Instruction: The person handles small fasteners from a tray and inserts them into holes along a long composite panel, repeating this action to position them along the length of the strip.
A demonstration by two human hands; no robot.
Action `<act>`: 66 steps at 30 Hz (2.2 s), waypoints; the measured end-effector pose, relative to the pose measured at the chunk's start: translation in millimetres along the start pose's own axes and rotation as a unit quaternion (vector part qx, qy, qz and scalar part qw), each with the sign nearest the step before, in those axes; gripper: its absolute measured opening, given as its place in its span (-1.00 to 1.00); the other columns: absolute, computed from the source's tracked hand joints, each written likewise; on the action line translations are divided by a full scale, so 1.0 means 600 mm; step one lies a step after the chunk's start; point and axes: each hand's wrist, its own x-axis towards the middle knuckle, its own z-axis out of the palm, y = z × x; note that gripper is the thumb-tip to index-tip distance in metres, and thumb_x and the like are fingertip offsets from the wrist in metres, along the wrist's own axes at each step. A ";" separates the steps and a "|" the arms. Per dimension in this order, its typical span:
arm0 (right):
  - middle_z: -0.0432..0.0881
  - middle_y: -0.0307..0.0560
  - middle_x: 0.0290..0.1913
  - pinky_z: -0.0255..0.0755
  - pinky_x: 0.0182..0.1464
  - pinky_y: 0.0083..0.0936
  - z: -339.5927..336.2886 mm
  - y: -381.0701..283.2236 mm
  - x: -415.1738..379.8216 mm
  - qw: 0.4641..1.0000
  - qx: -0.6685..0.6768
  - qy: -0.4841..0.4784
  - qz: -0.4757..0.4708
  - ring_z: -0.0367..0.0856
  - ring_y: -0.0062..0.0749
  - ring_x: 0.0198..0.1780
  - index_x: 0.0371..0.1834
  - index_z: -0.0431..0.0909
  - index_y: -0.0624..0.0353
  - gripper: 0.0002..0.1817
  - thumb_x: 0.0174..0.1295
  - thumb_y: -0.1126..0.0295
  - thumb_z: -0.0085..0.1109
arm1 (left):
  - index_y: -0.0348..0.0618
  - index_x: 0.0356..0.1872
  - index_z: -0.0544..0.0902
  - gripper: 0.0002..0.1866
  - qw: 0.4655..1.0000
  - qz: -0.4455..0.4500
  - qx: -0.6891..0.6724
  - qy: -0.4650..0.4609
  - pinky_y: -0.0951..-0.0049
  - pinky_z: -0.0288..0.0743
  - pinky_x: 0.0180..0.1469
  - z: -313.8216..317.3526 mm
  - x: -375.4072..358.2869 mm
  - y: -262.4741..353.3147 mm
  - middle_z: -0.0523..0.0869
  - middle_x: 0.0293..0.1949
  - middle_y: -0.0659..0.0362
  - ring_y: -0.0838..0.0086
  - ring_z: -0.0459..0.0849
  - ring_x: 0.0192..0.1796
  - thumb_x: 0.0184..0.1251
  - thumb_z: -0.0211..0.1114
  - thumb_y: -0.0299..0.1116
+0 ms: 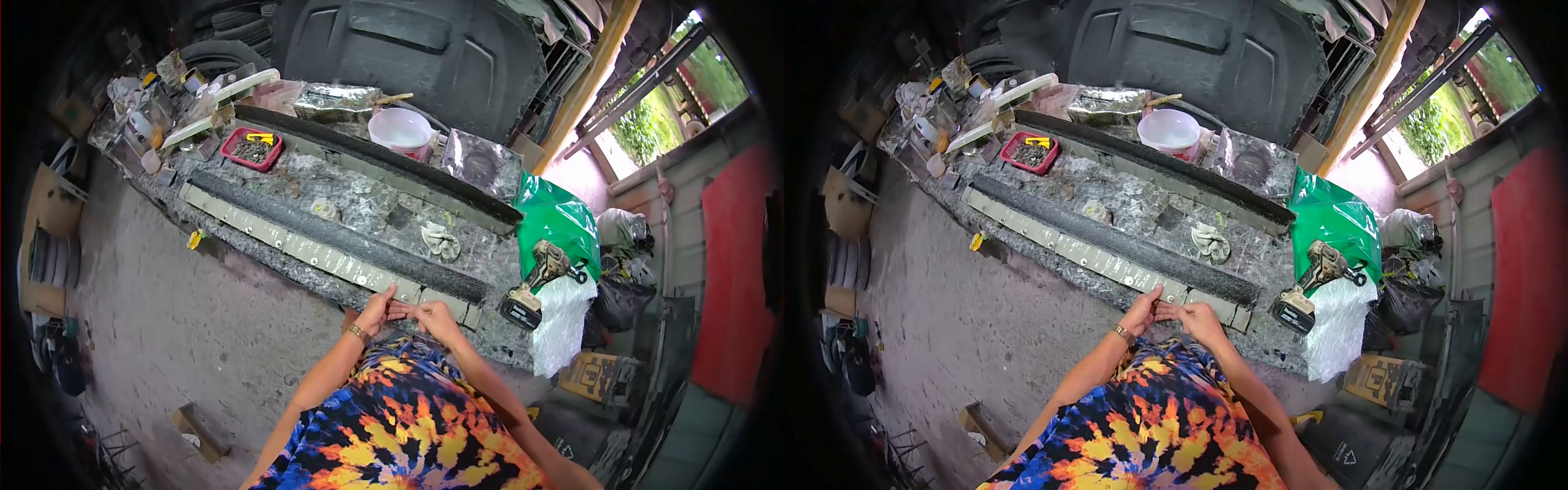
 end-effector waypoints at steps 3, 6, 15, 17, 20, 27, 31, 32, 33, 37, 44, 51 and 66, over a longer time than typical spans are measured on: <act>0.53 -0.29 -0.57 0.33 -0.45 -0.62 0.005 -0.009 -0.003 0.996 0.021 0.074 -0.040 0.44 -0.65 -0.54 0.07 0.55 0.36 -0.63 0.31 0.31 0.12 | -0.38 -0.25 0.54 -0.44 1.000 0.013 0.003 0.013 0.42 0.65 -0.15 -0.002 0.002 -0.005 0.72 -0.24 -0.16 0.28 0.75 -0.21 0.42 0.07 0.09; 0.56 -0.27 -0.56 0.35 -0.42 -0.61 0.003 -0.017 -0.006 1.000 -0.001 0.011 0.023 0.46 -0.66 -0.50 0.07 0.54 0.37 -0.61 0.31 0.30 0.13 | -0.37 -0.27 0.54 -0.44 1.000 0.006 -0.004 0.008 0.44 0.65 -0.17 -0.001 0.002 -0.005 0.72 -0.25 -0.13 0.29 0.75 -0.23 0.42 0.08 0.09; 0.64 0.12 -0.42 0.47 -0.27 -0.26 -0.014 -0.046 -0.011 0.949 -0.296 0.078 -0.073 0.64 -0.05 -0.37 0.00 0.53 0.23 -0.64 0.20 0.25 0.14 | -0.41 -0.14 0.52 -0.43 1.000 -0.009 0.014 0.024 0.37 0.62 -0.07 -0.009 0.009 -0.011 0.70 -0.19 -0.11 0.28 0.73 -0.18 0.46 0.00 0.07; 0.64 0.14 -0.36 0.48 -0.26 -0.19 -0.008 -0.032 -0.001 0.911 -0.381 0.091 -0.130 0.64 0.01 -0.32 -0.04 0.49 0.23 -0.66 0.19 0.27 0.14 | -0.41 -0.14 0.54 -0.42 1.000 -0.019 0.015 0.015 0.38 0.62 -0.07 -0.011 0.024 -0.026 0.70 -0.21 -0.08 0.31 0.73 -0.19 0.47 -0.01 0.07; 0.60 0.14 -0.26 0.51 -0.25 -0.08 0.019 -0.036 0.035 0.845 -0.493 0.086 -0.187 0.64 0.06 -0.23 -0.16 0.42 0.21 -0.73 0.14 0.31 0.14 | -0.38 -0.18 0.60 -0.41 0.999 -0.022 0.022 -0.011 0.41 0.60 -0.07 -0.027 0.022 -0.024 0.73 -0.26 0.01 0.37 0.73 -0.24 0.46 -0.02 0.10; 0.69 0.12 -0.38 0.53 -0.36 -0.17 0.020 -0.041 0.070 0.785 -0.605 -0.007 -0.136 0.70 -0.01 -0.37 -0.27 0.54 0.20 -0.76 0.15 0.26 0.05 | -0.33 -0.20 0.61 -0.38 0.999 -0.032 -0.004 -0.020 0.50 0.63 -0.18 -0.041 0.042 -0.034 0.73 -0.27 0.06 0.40 0.74 -0.25 0.36 0.10 0.18; 0.69 0.14 -0.40 0.54 -0.36 -0.17 0.038 -0.076 0.048 0.800 -0.577 0.075 -0.149 0.71 -0.02 -0.39 -0.30 0.54 0.22 -0.75 0.14 0.25 0.06 | -0.32 -0.15 0.59 -0.37 0.997 -0.067 0.018 -0.041 0.50 0.57 0.00 -0.045 0.035 -0.021 0.72 -0.21 0.11 0.43 0.71 -0.15 0.35 0.09 0.21; 0.68 0.15 -0.43 0.54 -0.36 -0.17 0.043 -0.058 0.052 0.796 -0.585 0.084 -0.130 0.70 -0.02 -0.40 -0.32 0.54 0.22 -0.75 0.14 0.24 0.07 | -0.32 -0.15 0.59 -0.37 0.997 -0.068 0.016 -0.044 0.50 0.57 0.00 -0.043 0.030 -0.013 0.72 -0.21 0.11 0.43 0.71 -0.15 0.35 0.09 0.21; 0.68 0.15 -0.46 0.55 -0.35 -0.16 0.047 -0.051 0.054 0.791 -0.595 0.093 -0.108 0.70 -0.01 -0.41 -0.34 0.54 0.23 -0.74 0.14 0.23 0.08 | -0.33 -0.11 0.59 -0.36 0.994 -0.080 0.009 -0.074 0.51 0.55 0.03 -0.040 0.018 -0.006 0.71 -0.17 0.10 0.44 0.70 -0.10 0.35 0.08 0.20; 0.66 0.20 -0.50 0.55 -0.31 -0.10 0.056 -0.057 0.056 0.833 -0.542 0.092 -0.063 0.70 0.02 -0.42 -0.37 0.52 0.26 -0.73 0.15 0.23 0.06 | -0.34 0.04 0.53 -0.40 0.978 -0.127 -0.013 -0.162 0.49 0.50 0.12 -0.059 0.019 0.016 0.66 0.03 0.07 0.45 0.64 0.05 0.41 0.07 0.11; 0.63 0.22 -0.38 0.48 -0.28 -0.15 0.096 -0.116 0.044 0.844 -0.521 0.113 0.068 0.59 0.11 -0.39 -0.28 0.58 0.26 -0.69 0.26 0.21 0.00 | -0.07 0.12 0.52 -0.61 0.902 -0.293 -0.051 -0.313 0.56 0.43 0.11 -0.122 0.066 0.022 0.60 0.06 0.27 0.56 0.57 0.07 0.45 0.11 -0.06; 0.63 0.30 -0.30 0.44 -0.17 -0.04 0.127 -0.200 0.033 0.862 -0.353 0.261 0.251 0.60 0.20 -0.22 -0.26 0.58 0.27 -0.56 0.33 0.05 -0.03 | -0.30 -0.41 0.56 -0.75 0.854 0.035 0.212 -0.475 0.53 0.48 -0.43 -0.138 -0.023 0.260 0.58 -0.57 0.24 0.60 0.57 -0.50 0.36 0.22 -0.29; 0.60 0.14 -0.30 0.41 -0.17 -0.26 0.189 -0.257 0.077 0.934 -0.188 0.138 0.273 0.54 -0.15 -0.25 -0.19 0.50 0.19 -0.65 0.37 0.09 -0.05 | -0.23 -0.36 0.64 -0.84 0.578 0.242 0.744 0.232 0.06 0.56 -0.19 -0.570 0.215 0.800 0.69 -0.36 -0.10 0.02 0.69 -0.26 0.16 0.14 -0.40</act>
